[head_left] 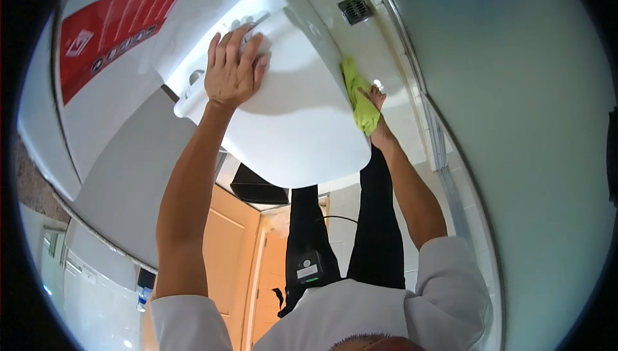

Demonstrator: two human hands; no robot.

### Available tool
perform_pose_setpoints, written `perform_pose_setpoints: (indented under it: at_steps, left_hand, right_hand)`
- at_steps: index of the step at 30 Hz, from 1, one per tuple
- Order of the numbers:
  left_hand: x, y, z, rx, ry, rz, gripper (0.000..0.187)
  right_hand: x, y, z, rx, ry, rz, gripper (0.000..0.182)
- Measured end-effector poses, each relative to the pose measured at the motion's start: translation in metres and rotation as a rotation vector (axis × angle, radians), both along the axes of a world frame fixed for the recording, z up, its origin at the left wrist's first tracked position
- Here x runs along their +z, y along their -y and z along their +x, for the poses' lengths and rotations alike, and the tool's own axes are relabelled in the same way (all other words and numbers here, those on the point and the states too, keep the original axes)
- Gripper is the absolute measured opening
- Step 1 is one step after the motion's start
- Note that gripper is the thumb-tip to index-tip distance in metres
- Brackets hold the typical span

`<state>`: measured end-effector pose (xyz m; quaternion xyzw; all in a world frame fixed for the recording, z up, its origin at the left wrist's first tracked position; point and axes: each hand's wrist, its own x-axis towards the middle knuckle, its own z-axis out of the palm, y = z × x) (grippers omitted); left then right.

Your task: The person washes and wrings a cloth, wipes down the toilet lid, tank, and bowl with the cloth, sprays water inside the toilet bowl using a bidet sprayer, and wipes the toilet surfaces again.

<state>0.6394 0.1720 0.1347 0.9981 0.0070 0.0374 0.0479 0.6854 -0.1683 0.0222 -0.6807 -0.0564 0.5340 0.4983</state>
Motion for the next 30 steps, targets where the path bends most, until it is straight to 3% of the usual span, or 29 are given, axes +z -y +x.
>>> perform_pose_setpoints:
  at_steps: [3,5,6,7,9,11,12,15,20,24,25,26,27,28,30]
  left_hand:
    - [0.002,0.001,-0.001,-0.006,0.010,0.009,0.047]
    - [0.003,-0.001,-0.004,-0.013,0.029,0.030,0.043]
    - [0.002,-0.001,-0.002,-0.015,0.037,0.038,0.043]
    - [0.000,0.000,-0.002,-0.022,0.052,0.034,0.041]
    - [0.003,0.001,-0.001,-0.035,0.071,0.029,0.037]
    - [-0.001,-0.002,-0.002,-0.048,0.083,0.029,0.037]
    - [-0.002,-0.003,-0.003,-0.056,0.104,0.020,0.037]
    - [-0.006,-0.004,-0.003,-0.059,0.114,0.037,0.038]
    - [-0.003,-0.001,-0.002,-0.044,0.119,0.030,0.039]
    - [-0.001,-0.003,-0.002,-0.060,0.119,0.038,0.039]
    - [0.000,-0.003,-0.003,-0.062,0.109,0.042,0.039]
    - [-0.002,-0.003,-0.004,-0.062,0.096,0.042,0.039]
    - [-0.003,-0.002,-0.003,-0.061,0.088,0.040,0.039]
    - [-0.003,-0.002,-0.001,-0.066,0.113,0.046,0.038]
    - [-0.002,-0.001,-0.002,-0.071,0.117,0.042,0.037]
  right_hand:
    - [0.001,-0.007,-0.008,-0.174,-0.265,0.028,0.072]
    - [0.052,-0.097,0.061,-0.274,-0.292,0.188,0.073]
    - [0.045,-0.133,0.082,-0.292,-0.307,0.260,0.072]
    - [0.022,-0.162,0.099,-0.310,-0.333,0.329,0.071]
    - [-0.059,-0.208,0.130,-0.127,0.021,0.603,0.067]
    - [-0.127,-0.261,0.149,-0.256,-0.569,0.358,0.069]
    - [-0.136,-0.264,0.149,-0.296,-0.576,0.377,0.069]
    - [-0.137,-0.207,0.118,-0.352,-0.473,0.406,0.068]
    - [-0.149,-0.005,-0.006,-0.369,-0.519,0.005,0.067]
    - [-0.237,-0.012,-0.043,-0.623,-0.593,-0.219,0.066]
    - [-0.210,-0.062,0.004,-0.486,-0.558,0.189,0.065]
    - [-0.180,-0.106,0.038,-0.556,-0.625,0.327,0.062]
    - [-0.154,-0.143,0.065,-0.364,-0.329,0.374,0.058]
    - [-0.120,-0.174,0.094,-0.388,-0.556,0.388,0.058]
    - [-0.032,-0.199,0.130,-0.229,-0.465,0.399,0.061]
